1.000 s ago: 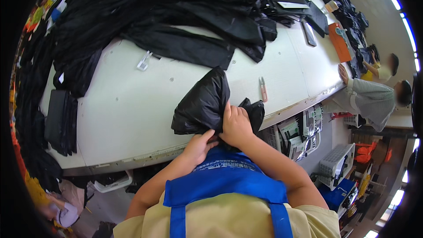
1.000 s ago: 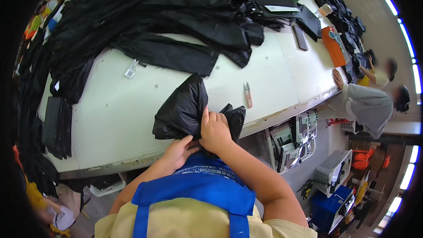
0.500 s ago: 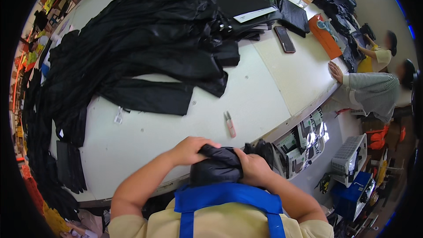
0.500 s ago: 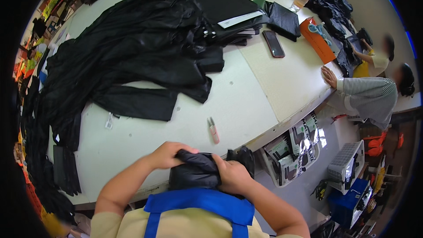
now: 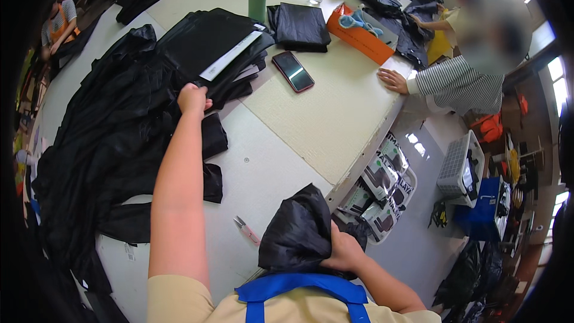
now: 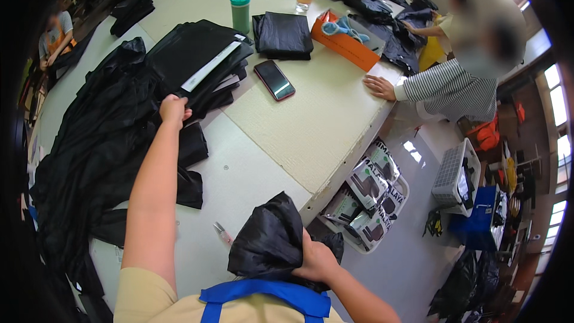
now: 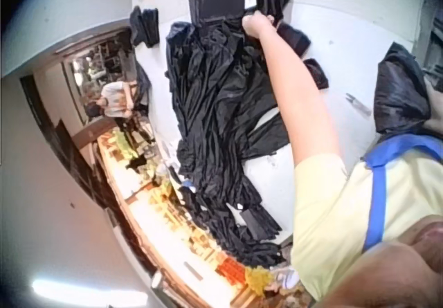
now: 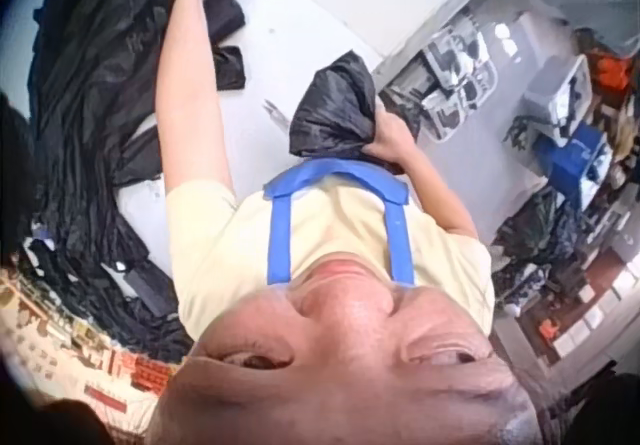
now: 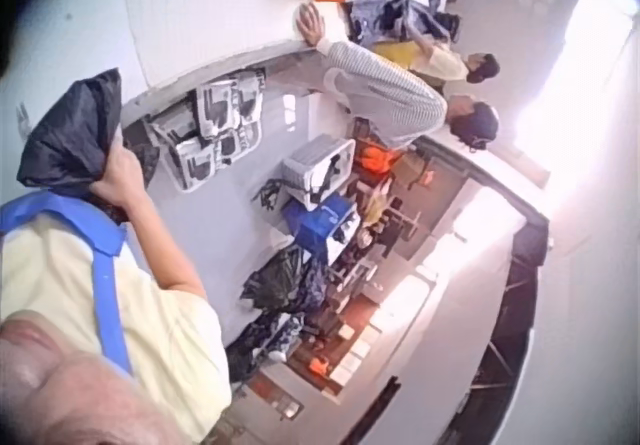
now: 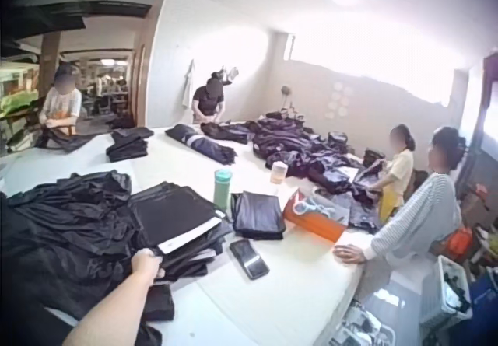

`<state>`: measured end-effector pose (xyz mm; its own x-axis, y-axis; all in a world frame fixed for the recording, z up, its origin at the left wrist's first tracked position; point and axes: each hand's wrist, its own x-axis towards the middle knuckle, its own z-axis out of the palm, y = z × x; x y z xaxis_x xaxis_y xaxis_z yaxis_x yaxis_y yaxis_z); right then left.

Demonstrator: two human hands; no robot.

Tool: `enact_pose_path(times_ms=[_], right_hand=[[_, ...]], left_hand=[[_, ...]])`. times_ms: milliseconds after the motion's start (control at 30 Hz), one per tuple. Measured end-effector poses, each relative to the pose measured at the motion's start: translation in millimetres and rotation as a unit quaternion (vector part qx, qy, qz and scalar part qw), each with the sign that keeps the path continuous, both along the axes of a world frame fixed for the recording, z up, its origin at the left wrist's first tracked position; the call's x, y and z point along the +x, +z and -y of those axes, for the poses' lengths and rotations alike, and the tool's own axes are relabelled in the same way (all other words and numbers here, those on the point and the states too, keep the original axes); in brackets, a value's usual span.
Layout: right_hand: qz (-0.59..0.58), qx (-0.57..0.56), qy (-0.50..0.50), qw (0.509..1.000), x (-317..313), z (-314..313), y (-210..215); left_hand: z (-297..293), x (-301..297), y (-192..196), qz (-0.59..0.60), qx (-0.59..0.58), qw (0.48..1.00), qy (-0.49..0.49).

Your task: The person folds black trousers on a table, aligns the legs, and places them into a plastic bag labeled 'MALAYA'. The person repeats this process with another pair of trousers, folding and bagging them.

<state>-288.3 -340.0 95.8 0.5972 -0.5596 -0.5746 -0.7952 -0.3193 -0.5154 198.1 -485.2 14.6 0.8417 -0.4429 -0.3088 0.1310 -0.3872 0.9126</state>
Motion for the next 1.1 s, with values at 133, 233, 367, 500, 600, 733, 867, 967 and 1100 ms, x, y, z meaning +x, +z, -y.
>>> enact_pose_path(times_ms=[133,233,367,500,600,733,867,967,1100], right_hand=[[0.052,-0.037,-0.052,0.997,-4,13,1],[0.077,-0.061,-0.095,0.991,-4,20,13],[0.164,-0.101,-0.073,0.978,25,19,50],[0.165,-0.138,0.048,0.975,83,0,68],[0.162,-0.142,0.141,0.966,134,-33,70],[0.118,-0.136,0.229,0.957,203,-104,56],[0.084,-0.162,0.348,0.92,238,-158,13],[0.041,-0.177,0.384,0.905,254,-188,-22],[0.05,-0.177,0.391,0.902,269,-199,-18]], left_hand=[[-33,9,74,0.225,-0.078,0.97,-0.041],[-112,-3,119,0.292,-0.257,0.921,-0.032],[-322,-67,108,0.258,-0.241,0.93,0.098],[-482,-170,30,0.106,-0.202,0.926,0.3],[-549,-266,-29,-0.028,-0.116,0.95,0.29],[-583,-320,-59,-0.247,-0.038,0.937,0.244],[-594,-312,-18,0.155,0.25,0.945,0.146],[-582,-282,-6,0.412,0.233,0.881,-0.007],[-578,-263,-43,0.377,0.285,0.881,0.008]])
